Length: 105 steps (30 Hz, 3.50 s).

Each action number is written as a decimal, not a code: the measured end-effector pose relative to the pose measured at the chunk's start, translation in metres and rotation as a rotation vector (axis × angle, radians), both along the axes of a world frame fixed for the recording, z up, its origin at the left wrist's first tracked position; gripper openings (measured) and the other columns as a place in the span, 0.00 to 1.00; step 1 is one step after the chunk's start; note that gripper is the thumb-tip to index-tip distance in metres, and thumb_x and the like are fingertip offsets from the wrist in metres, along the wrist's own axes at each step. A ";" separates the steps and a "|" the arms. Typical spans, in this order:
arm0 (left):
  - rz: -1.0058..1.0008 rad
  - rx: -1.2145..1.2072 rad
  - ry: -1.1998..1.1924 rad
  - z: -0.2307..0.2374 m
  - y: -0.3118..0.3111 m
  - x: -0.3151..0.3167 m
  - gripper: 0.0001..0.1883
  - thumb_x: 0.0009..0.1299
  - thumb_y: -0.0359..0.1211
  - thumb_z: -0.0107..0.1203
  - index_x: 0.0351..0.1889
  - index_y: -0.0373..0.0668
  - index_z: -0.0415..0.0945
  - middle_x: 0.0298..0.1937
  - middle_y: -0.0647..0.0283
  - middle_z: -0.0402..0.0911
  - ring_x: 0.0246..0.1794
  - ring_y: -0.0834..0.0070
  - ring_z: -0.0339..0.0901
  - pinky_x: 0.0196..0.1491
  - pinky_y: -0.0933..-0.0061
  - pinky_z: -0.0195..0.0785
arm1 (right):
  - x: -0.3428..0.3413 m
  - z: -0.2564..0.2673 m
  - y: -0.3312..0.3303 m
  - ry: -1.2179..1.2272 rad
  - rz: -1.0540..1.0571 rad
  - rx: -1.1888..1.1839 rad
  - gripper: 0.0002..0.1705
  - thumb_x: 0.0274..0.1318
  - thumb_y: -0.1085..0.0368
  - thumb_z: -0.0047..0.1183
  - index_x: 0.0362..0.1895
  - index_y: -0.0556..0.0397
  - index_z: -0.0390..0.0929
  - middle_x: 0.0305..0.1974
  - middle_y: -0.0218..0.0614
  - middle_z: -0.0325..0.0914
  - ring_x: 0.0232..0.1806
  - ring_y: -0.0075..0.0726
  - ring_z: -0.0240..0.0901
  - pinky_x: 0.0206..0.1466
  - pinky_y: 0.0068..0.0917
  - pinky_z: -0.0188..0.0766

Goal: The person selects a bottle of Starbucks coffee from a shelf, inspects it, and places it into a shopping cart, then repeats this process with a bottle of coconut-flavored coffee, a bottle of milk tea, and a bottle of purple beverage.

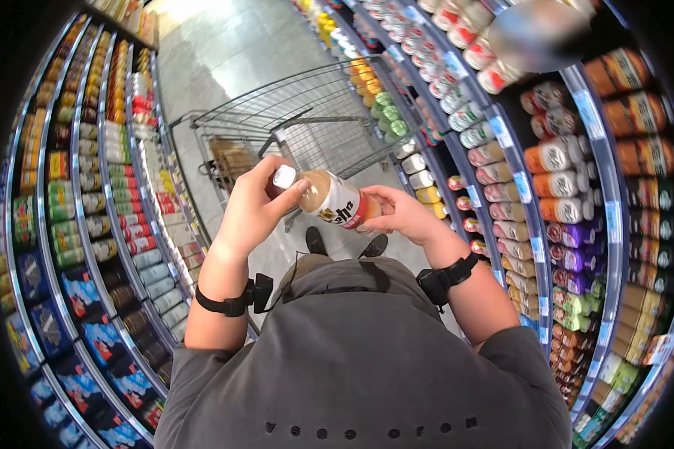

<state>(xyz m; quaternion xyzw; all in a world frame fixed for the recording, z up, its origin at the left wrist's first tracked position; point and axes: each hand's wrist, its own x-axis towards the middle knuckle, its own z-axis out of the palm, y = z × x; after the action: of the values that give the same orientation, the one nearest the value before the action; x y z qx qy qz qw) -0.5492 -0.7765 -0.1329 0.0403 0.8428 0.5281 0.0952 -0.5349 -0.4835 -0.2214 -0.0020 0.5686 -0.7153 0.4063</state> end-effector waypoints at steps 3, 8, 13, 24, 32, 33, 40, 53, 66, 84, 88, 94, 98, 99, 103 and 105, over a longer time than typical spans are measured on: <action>0.103 0.026 -0.021 -0.005 -0.047 0.007 0.14 0.72 0.35 0.67 0.46 0.36 0.78 0.28 0.67 0.80 0.27 0.86 0.75 0.30 0.78 0.66 | -0.016 -0.001 -0.042 0.009 0.051 0.031 0.39 0.56 0.60 0.73 0.69 0.55 0.70 0.49 0.26 0.83 0.41 0.15 0.74 0.35 0.18 0.63; 0.169 -0.091 -0.062 -0.005 -0.122 0.021 0.14 0.73 0.36 0.65 0.48 0.36 0.81 0.25 0.62 0.80 0.24 0.83 0.73 0.29 0.76 0.65 | -0.035 -0.010 -0.110 -0.026 0.104 0.022 0.36 0.60 0.59 0.69 0.69 0.56 0.70 0.46 0.25 0.81 0.35 0.15 0.71 0.32 0.17 0.64; 0.196 -0.120 -0.071 -0.023 -0.183 0.036 0.19 0.75 0.41 0.61 0.54 0.36 0.81 0.26 0.55 0.81 0.23 0.71 0.73 0.31 0.67 0.67 | -0.047 -0.010 -0.174 -0.071 0.093 0.038 0.30 0.70 0.58 0.59 0.70 0.55 0.69 0.47 0.26 0.78 0.30 0.15 0.64 0.33 0.19 0.64; 0.207 -0.092 -0.143 -0.084 -0.226 0.024 0.20 0.79 0.41 0.56 0.59 0.36 0.80 0.31 0.59 0.84 0.27 0.77 0.78 0.33 0.71 0.70 | -0.064 -0.031 -0.221 -0.280 0.051 0.014 0.29 0.75 0.47 0.52 0.69 0.51 0.72 0.46 0.23 0.78 0.28 0.16 0.59 0.33 0.18 0.59; 0.175 -0.136 -0.251 -0.119 -0.205 -0.032 0.20 0.78 0.42 0.56 0.55 0.34 0.82 0.30 0.59 0.85 0.26 0.76 0.79 0.33 0.72 0.70 | -0.117 -0.090 -0.209 -0.438 0.081 -0.005 0.24 0.78 0.43 0.46 0.58 0.48 0.77 0.40 0.23 0.78 0.27 0.20 0.59 0.33 0.21 0.58; 0.166 -0.143 -0.268 -0.127 -0.203 -0.042 0.20 0.78 0.42 0.56 0.55 0.34 0.82 0.30 0.59 0.85 0.26 0.76 0.79 0.33 0.72 0.70 | -0.126 -0.098 -0.208 -0.445 0.089 -0.001 0.24 0.78 0.42 0.45 0.57 0.47 0.77 0.39 0.23 0.77 0.26 0.20 0.59 0.33 0.22 0.58; 0.236 -0.146 -0.361 -0.184 -0.167 -0.111 0.20 0.76 0.41 0.56 0.51 0.32 0.84 0.38 0.44 0.87 0.37 0.54 0.86 0.44 0.61 0.76 | -0.184 -0.200 -0.202 -0.643 0.071 0.023 0.25 0.79 0.43 0.41 0.55 0.50 0.78 0.37 0.27 0.79 0.24 0.23 0.65 0.29 0.23 0.63; 0.088 -0.516 -0.666 -0.355 -0.104 -0.172 0.22 0.71 0.43 0.58 0.52 0.34 0.83 0.43 0.41 0.86 0.48 0.46 0.85 0.52 0.52 0.77 | -0.217 -0.354 -0.210 -0.705 0.193 0.335 0.35 0.69 0.58 0.47 0.79 0.50 0.61 0.72 0.38 0.66 0.39 0.30 0.81 0.39 0.26 0.81; 0.047 -0.611 -0.922 -0.463 -0.087 -0.181 0.30 0.70 0.46 0.60 0.64 0.34 0.77 0.54 0.41 0.85 0.56 0.47 0.83 0.58 0.54 0.76 | -0.208 -0.430 -0.217 -0.789 0.191 0.335 0.40 0.67 0.62 0.45 0.82 0.48 0.52 0.59 0.42 0.74 0.36 0.32 0.80 0.37 0.28 0.82; -0.051 -0.650 -0.948 -0.471 -0.076 -0.181 0.30 0.73 0.54 0.55 0.63 0.41 0.74 0.53 0.43 0.86 0.57 0.50 0.83 0.58 0.52 0.76 | -0.208 -0.431 -0.212 -0.773 0.245 0.419 0.38 0.68 0.64 0.43 0.82 0.46 0.54 0.73 0.38 0.67 0.40 0.34 0.81 0.41 0.31 0.81; -0.040 -0.635 -0.997 -0.440 -0.085 -0.184 0.31 0.74 0.54 0.54 0.66 0.41 0.73 0.56 0.43 0.85 0.59 0.50 0.82 0.60 0.52 0.75 | -0.211 -0.410 -0.206 -0.729 0.265 0.455 0.38 0.68 0.64 0.42 0.82 0.48 0.54 0.74 0.37 0.65 0.40 0.33 0.81 0.41 0.31 0.81; 0.124 -0.466 -0.770 -0.381 -0.110 -0.163 0.29 0.74 0.48 0.56 0.66 0.39 0.75 0.49 0.45 0.87 0.52 0.47 0.84 0.55 0.54 0.75 | -0.222 -0.352 -0.183 -0.729 -0.074 0.448 0.34 0.71 0.65 0.42 0.80 0.52 0.57 0.72 0.36 0.70 0.39 0.33 0.81 0.42 0.30 0.80; 0.226 -0.127 -0.603 -0.314 -0.141 -0.140 0.22 0.75 0.41 0.57 0.63 0.41 0.76 0.33 0.55 0.84 0.35 0.60 0.83 0.41 0.60 0.74 | -0.224 -0.299 -0.157 -0.538 -0.262 0.335 0.33 0.70 0.64 0.43 0.77 0.55 0.60 0.69 0.44 0.74 0.39 0.35 0.81 0.43 0.30 0.80; 0.282 -0.047 -0.548 -0.307 -0.150 -0.127 0.19 0.76 0.37 0.57 0.62 0.41 0.77 0.28 0.59 0.79 0.28 0.69 0.78 0.36 0.66 0.71 | -0.223 -0.283 -0.151 -0.495 -0.289 0.312 0.31 0.70 0.65 0.42 0.76 0.56 0.61 0.66 0.43 0.77 0.39 0.34 0.79 0.44 0.29 0.79; 0.336 -0.030 -0.381 -0.242 -0.189 -0.092 0.17 0.77 0.33 0.56 0.62 0.41 0.77 0.27 0.65 0.77 0.27 0.80 0.72 0.34 0.73 0.68 | -0.210 -0.215 -0.131 -0.425 -0.311 0.258 0.30 0.70 0.67 0.41 0.75 0.57 0.63 0.65 0.45 0.78 0.39 0.30 0.79 0.45 0.29 0.79; 0.361 -0.006 -0.325 -0.217 -0.211 -0.073 0.16 0.78 0.32 0.55 0.61 0.41 0.78 0.27 0.67 0.75 0.28 0.82 0.71 0.34 0.75 0.67 | -0.196 -0.193 -0.119 -0.393 -0.314 0.250 0.30 0.69 0.68 0.41 0.74 0.57 0.63 0.64 0.45 0.78 0.38 0.29 0.79 0.44 0.28 0.79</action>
<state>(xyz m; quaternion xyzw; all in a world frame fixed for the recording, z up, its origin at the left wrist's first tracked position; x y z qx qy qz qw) -0.6218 -0.9872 -0.3504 -0.1967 0.8116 0.5336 0.1337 -0.7305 -0.6025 -0.4139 0.2753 0.5561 -0.6804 0.3900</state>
